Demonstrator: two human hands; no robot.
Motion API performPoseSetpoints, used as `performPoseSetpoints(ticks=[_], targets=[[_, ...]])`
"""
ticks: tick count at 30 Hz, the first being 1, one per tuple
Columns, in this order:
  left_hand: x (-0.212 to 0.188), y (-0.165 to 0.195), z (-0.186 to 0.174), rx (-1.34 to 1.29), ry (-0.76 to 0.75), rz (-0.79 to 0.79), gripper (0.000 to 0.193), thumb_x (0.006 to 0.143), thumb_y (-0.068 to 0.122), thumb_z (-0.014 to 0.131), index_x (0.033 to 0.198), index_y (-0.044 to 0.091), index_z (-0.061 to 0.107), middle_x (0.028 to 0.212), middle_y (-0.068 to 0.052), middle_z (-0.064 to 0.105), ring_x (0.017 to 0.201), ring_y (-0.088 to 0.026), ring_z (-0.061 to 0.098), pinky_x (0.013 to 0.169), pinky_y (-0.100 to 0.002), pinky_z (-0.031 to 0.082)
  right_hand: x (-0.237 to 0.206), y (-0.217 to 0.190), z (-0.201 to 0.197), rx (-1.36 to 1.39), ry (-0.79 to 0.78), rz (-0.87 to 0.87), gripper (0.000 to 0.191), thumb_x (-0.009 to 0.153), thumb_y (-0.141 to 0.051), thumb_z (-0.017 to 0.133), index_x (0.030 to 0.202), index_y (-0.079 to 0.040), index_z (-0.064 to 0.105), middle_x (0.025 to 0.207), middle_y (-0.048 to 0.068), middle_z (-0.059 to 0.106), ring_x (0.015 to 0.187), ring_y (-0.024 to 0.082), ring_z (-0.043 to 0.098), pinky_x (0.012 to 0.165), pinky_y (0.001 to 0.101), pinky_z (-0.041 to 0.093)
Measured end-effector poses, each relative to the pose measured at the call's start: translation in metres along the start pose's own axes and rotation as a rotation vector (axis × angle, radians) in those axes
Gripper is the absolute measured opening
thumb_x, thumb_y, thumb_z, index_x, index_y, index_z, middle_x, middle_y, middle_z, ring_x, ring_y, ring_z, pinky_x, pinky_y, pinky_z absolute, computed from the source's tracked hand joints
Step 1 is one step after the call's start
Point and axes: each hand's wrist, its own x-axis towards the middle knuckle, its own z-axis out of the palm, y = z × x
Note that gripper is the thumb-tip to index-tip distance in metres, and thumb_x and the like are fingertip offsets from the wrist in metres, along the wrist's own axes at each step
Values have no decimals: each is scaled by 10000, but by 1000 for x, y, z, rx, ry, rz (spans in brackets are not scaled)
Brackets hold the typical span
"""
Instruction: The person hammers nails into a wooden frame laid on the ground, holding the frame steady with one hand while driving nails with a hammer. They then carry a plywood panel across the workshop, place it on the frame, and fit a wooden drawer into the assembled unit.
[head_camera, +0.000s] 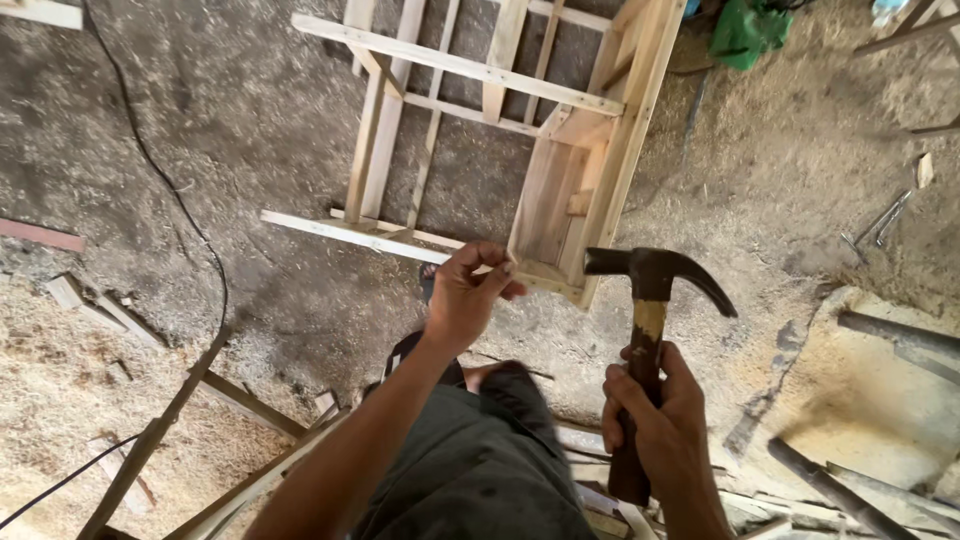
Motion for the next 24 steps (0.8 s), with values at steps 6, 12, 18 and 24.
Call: performPoseSetpoints(ticks=[6, 12, 18, 24], targets=[[32, -29, 31, -28, 46, 17, 57, 1038, 22, 620, 1037, -28, 645, 886, -80, 686, 810, -158, 720, 733, -304, 615, 35, -25, -27, -58, -27, 35, 249, 904, -99, 660, 1090, -16, 518, 585, 96, 547, 391, 168, 494, 384, 327, 419], [60, -81, 34, 200, 244, -103, 97, 1010, 65, 601, 1085, 4, 611, 904, -72, 717, 796, -136, 742, 717, -285, 629, 95, -24, -63, -135, -91, 104, 216, 912, -108, 666, 1018, -15, 502, 549, 103, 542, 381, 184, 504, 375, 340, 427], [79, -157, 46, 85, 393, -128, 94, 971, 7, 620, 1048, -39, 592, 930, -116, 694, 791, -183, 732, 723, -323, 636, 193, -2, -83, -171, -266, 147, 186, 932, -129, 625, 1052, -52, 505, 583, 86, 535, 382, 170, 514, 359, 335, 431], [132, -240, 56, 49, 386, -65, 166, 974, -4, 579, 1113, -23, 667, 917, -101, 716, 822, -169, 723, 771, -318, 628, 282, 40, -83, -157, -378, 202, 167, 1015, -205, 535, 1160, -124, 535, 672, 19, 473, 443, 112, 470, 378, 299, 407]])
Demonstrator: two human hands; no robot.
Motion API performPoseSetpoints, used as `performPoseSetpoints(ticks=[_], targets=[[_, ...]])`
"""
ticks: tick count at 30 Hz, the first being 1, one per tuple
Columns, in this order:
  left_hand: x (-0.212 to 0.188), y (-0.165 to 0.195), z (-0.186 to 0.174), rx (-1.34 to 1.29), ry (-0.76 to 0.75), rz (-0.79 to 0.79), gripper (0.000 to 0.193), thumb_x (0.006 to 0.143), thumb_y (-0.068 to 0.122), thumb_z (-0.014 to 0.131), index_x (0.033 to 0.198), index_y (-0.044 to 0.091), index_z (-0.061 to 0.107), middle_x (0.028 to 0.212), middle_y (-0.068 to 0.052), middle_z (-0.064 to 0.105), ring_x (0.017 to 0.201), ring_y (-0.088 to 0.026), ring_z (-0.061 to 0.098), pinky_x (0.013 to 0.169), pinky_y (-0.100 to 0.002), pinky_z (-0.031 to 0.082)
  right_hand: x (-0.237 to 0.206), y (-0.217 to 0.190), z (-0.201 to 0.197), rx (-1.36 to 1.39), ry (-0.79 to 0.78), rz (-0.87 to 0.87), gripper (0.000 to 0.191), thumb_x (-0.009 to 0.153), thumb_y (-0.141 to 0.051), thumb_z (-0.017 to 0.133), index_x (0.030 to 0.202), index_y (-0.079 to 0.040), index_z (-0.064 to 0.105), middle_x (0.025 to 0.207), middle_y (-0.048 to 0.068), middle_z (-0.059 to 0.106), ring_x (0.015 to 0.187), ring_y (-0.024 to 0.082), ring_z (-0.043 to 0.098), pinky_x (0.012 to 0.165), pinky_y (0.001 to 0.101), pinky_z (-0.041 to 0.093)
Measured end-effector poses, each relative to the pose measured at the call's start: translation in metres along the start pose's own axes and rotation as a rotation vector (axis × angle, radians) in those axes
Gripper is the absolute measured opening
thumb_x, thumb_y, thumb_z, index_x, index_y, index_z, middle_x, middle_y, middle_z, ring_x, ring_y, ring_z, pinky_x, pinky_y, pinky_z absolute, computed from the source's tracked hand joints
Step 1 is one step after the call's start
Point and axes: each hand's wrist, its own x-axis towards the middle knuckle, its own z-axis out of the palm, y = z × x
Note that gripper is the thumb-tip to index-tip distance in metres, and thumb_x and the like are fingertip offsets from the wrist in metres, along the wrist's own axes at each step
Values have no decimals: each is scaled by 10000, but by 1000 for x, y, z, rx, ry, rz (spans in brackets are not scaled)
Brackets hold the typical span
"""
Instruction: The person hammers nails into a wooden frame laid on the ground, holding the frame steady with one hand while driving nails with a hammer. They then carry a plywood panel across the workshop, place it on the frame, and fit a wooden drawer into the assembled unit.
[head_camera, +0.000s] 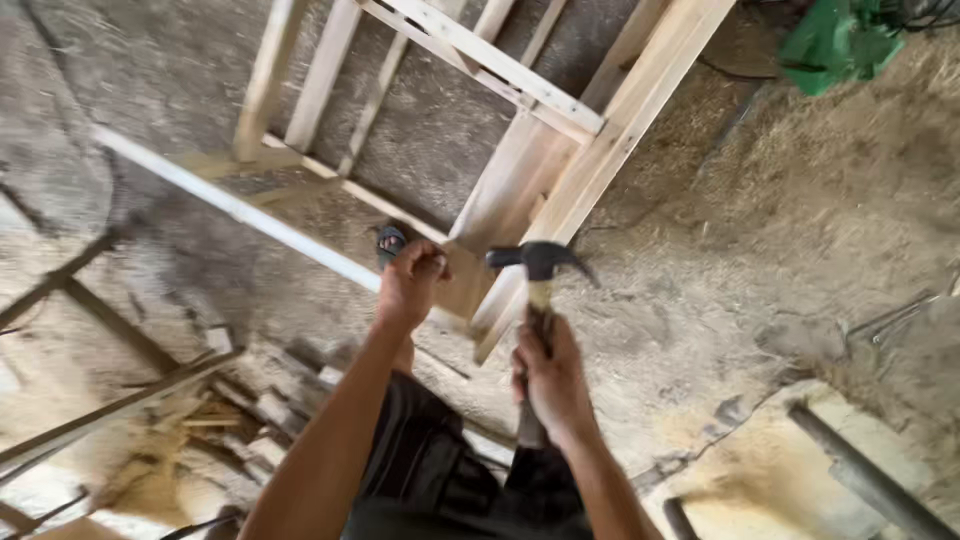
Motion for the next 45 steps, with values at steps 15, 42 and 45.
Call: performPoseSetpoints(ticks=[15, 42, 45], targets=[[94, -80, -40, 877, -101, -258, 156, 889, 186, 686, 980, 209, 812, 957, -35, 792, 904, -243, 760, 838, -395, 586, 173, 63, 33, -160, -15, 93, 218, 1023, -228, 572, 1045, -31, 481, 673, 54, 518, 430, 141, 491, 370, 320, 420], [77, -99, -53, 935, -246, -288, 127, 876, 158, 704, 947, 151, 809, 914, -103, 778, 826, -284, 751, 785, -406, 602, 208, 21, 71, -604, -92, 135, 704, 1029, -249, 460, 1631, -302, 100, 733, 109, 629, 542, 205, 646, 472, 415, 589], [75, -89, -51, 983, -239, -313, 142, 910, 155, 680, 954, 158, 815, 931, -99, 780, 838, -279, 752, 806, -408, 604, 206, 19, 69, -613, -110, 144, 695, 1030, -260, 457, 1631, -309, 111, 717, 114, 625, 541, 204, 642, 474, 412, 583]])
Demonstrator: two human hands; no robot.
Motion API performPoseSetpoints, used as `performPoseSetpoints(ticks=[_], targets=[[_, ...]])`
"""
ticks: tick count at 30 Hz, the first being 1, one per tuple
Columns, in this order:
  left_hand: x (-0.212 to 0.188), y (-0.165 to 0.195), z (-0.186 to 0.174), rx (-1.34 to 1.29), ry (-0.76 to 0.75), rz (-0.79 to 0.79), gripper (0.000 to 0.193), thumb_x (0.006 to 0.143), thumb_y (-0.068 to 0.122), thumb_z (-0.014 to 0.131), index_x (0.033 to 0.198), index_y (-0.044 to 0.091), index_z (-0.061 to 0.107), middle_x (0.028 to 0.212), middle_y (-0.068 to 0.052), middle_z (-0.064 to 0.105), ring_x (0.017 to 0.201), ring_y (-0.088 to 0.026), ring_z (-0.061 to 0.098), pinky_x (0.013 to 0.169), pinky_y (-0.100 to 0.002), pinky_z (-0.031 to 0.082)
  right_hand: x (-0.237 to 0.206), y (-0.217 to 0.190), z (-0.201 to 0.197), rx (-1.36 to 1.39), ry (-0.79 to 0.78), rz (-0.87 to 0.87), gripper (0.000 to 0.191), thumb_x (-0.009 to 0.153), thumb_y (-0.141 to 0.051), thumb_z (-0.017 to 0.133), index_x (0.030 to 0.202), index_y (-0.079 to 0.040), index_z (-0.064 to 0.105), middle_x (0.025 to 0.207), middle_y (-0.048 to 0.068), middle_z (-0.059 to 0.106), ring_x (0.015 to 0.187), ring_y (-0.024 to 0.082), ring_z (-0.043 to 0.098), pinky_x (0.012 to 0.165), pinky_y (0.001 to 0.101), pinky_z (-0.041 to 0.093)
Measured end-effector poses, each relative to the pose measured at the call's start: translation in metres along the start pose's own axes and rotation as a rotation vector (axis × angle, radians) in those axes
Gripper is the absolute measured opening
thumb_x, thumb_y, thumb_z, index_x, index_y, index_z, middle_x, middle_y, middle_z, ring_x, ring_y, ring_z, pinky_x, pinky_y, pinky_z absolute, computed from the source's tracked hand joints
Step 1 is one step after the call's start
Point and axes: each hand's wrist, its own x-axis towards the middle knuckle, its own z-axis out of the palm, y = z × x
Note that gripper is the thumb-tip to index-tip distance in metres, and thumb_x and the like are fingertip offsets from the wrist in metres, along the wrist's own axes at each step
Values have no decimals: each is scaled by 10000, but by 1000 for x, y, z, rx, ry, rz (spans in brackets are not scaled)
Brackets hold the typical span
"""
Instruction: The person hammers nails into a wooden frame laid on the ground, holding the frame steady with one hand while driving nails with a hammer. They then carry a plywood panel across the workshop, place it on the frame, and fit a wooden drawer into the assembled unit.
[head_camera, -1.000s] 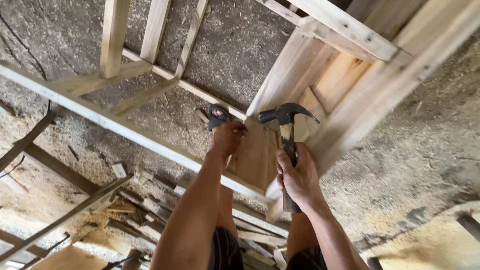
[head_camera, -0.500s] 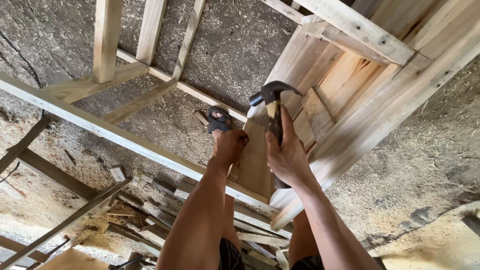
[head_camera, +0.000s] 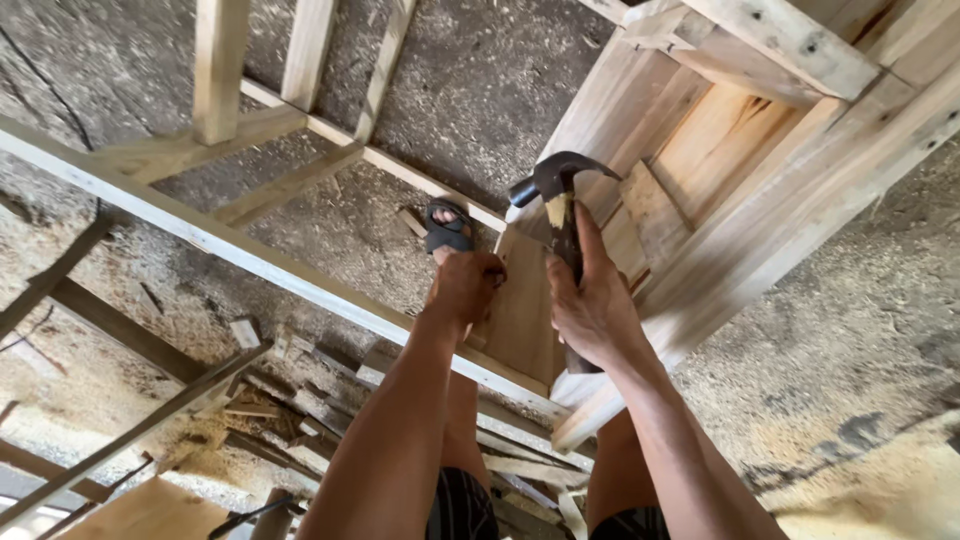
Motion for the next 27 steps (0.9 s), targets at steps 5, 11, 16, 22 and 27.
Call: performPoseSetpoints(ticks=[5, 11, 16, 22, 27], targets=[[-1, 5, -3, 2, -53, -71, 148, 928, 190, 674, 1002, 189, 802, 977, -70, 778, 843, -271, 758, 796, -396, 622, -2, 8, 7, -146, 144, -152, 663, 1030, -254, 475, 1625, -266, 182, 719, 97, 667, 512, 158, 645, 484, 354, 516], [5, 0, 2, 19, -75, -119, 161, 934, 224, 676, 1034, 223, 802, 1000, -64, 783, 863, -256, 782, 833, -382, 628, 6, 10, 16, -445, -166, 68, 637, 1060, -208, 392, 1638, -278, 135, 765, 137, 631, 474, 127, 542, 385, 348, 465], [10, -9, 7, 65, -14, -48, 162, 878, 265, 748, 1014, 221, 824, 1002, -102, 775, 935, -304, 732, 874, -422, 574, 2, 6, 3, -151, 37, -168, 583, 1068, -244, 350, 1622, -306, 180, 884, 85, 631, 488, 95, 500, 368, 303, 497], [11, -12, 9, 45, -10, -72, 160, 886, 238, 728, 1006, 235, 833, 997, -102, 773, 916, -299, 745, 875, -421, 582, 0, 5, 7, -243, -57, -34, 680, 1034, -190, 442, 1637, -298, 145, 973, 113, 621, 455, 135, 578, 401, 320, 544], [13, -13, 8, 66, -34, -81, 142, 868, 247, 746, 984, 235, 827, 964, -75, 779, 901, -287, 742, 853, -413, 587, 12, 14, 6, -243, 106, -159, 645, 1082, -211, 434, 1668, -310, 185, 879, 216, 752, 537, 193, 614, 454, 399, 508]])
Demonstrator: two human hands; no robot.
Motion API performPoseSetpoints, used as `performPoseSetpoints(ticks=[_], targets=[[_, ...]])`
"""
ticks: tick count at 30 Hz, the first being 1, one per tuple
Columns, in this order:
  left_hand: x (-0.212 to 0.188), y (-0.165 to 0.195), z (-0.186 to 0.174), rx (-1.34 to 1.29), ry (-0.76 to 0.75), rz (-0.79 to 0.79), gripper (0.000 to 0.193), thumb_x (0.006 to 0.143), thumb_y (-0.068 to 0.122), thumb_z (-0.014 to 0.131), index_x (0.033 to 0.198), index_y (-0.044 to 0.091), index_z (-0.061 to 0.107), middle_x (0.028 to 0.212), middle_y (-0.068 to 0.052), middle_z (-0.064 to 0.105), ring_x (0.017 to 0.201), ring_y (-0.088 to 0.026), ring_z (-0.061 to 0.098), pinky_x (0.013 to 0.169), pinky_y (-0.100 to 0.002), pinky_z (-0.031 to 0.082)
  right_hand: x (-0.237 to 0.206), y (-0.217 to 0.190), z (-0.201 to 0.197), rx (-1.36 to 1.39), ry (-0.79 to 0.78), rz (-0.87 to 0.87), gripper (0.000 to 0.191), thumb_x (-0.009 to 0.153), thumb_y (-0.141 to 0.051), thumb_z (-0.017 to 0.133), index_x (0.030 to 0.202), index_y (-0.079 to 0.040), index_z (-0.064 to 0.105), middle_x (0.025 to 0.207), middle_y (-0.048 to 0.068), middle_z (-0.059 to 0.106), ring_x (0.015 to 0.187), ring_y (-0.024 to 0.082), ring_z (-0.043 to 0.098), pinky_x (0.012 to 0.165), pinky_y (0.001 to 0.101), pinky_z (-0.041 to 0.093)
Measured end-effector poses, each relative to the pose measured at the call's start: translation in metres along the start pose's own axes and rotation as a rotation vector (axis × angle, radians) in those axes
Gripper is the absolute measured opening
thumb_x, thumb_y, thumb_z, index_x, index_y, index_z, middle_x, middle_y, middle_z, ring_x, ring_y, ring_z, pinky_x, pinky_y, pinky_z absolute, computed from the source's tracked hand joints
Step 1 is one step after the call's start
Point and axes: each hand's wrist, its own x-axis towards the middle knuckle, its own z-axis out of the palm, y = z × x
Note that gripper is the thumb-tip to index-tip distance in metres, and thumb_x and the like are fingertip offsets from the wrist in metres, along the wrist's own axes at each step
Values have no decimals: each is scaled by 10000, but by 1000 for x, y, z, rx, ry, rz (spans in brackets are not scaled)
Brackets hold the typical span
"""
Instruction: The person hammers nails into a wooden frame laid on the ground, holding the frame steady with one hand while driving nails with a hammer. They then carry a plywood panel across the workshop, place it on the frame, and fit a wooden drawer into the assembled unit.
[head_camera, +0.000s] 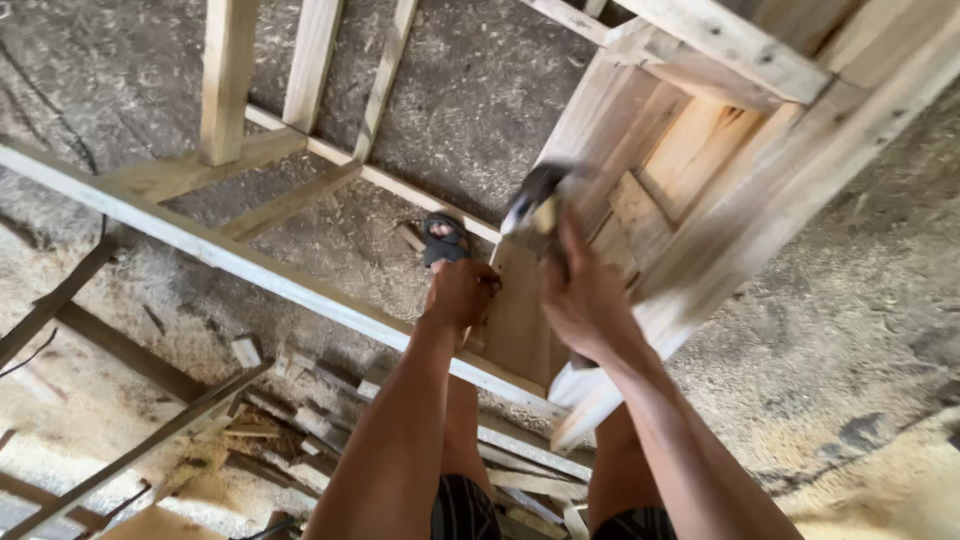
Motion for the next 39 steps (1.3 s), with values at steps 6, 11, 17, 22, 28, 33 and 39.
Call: performPoseSetpoints(ticks=[6, 11, 17, 22, 28, 33, 39], targets=[[1, -1, 2, -17, 62, 57, 141, 840, 273, 768, 956, 227, 834, 925, -87, 777, 863, -290, 756, 819, -410, 600, 1, 0, 1, -20, -15, -23, 679, 1027, -197, 491, 1636, -279, 202, 801, 224, 737, 524, 266, 683, 481, 450, 575], [1, -6, 1, 4, 63, 61, 168, 780, 271, 787, 931, 226, 846, 912, -90, 769, 855, -317, 732, 808, -426, 581, -5, -16, 4, 96, 76, -36, 683, 1012, -211, 490, 1633, -242, 206, 764, 264, 719, 487, 276, 670, 456, 475, 582], [5, 3, -3, 101, 76, 128, 161, 865, 304, 726, 928, 206, 836, 962, -103, 787, 846, -332, 734, 847, -412, 600, -18, -15, 4, -40, -141, 83, 676, 1003, -162, 498, 1611, -187, 205, 792, 189, 701, 521, 210, 666, 454, 364, 536], [-41, 22, -22, -77, 261, 63, 221, 976, 256, 611, 1003, 126, 789, 898, -121, 750, 770, -322, 733, 704, -427, 589, -16, 6, 0, 252, -119, 116, 666, 1025, -157, 448, 1633, -249, 192, 716, 81, 606, 484, 159, 576, 397, 353, 508], [-141, 9, 2, -952, 1067, 126, 313, 1073, 325, 582, 837, 124, 627, 743, -18, 591, 679, -104, 522, 680, -260, 462, -20, 22, 0, 339, -94, 49, 681, 1030, -168, 490, 1640, -250, 199, 708, 40, 546, 481, 125, 520, 411, 314, 508], [-116, 0, 55, -2205, 1149, -109, 408, 1060, 423, 505, 752, 157, 534, 677, 3, 523, 651, -147, 509, 756, -377, 508, -33, 22, 0, 385, -105, 52, 699, 1018, -155, 497, 1633, -306, 203, 706, 27, 541, 473, 125, 525, 394, 305, 512], [-97, 17, 96, -2288, 1041, -178, 549, 1050, 557, 367, 1050, 64, 611, 1068, -106, 642, 1025, -243, 622, 938, -413, 522, -38, 23, -4, 383, -99, 94, 721, 1000, -123, 517, 1625, -356, 242, 699, 36, 537, 449, 133, 513, 355, 310, 465]])
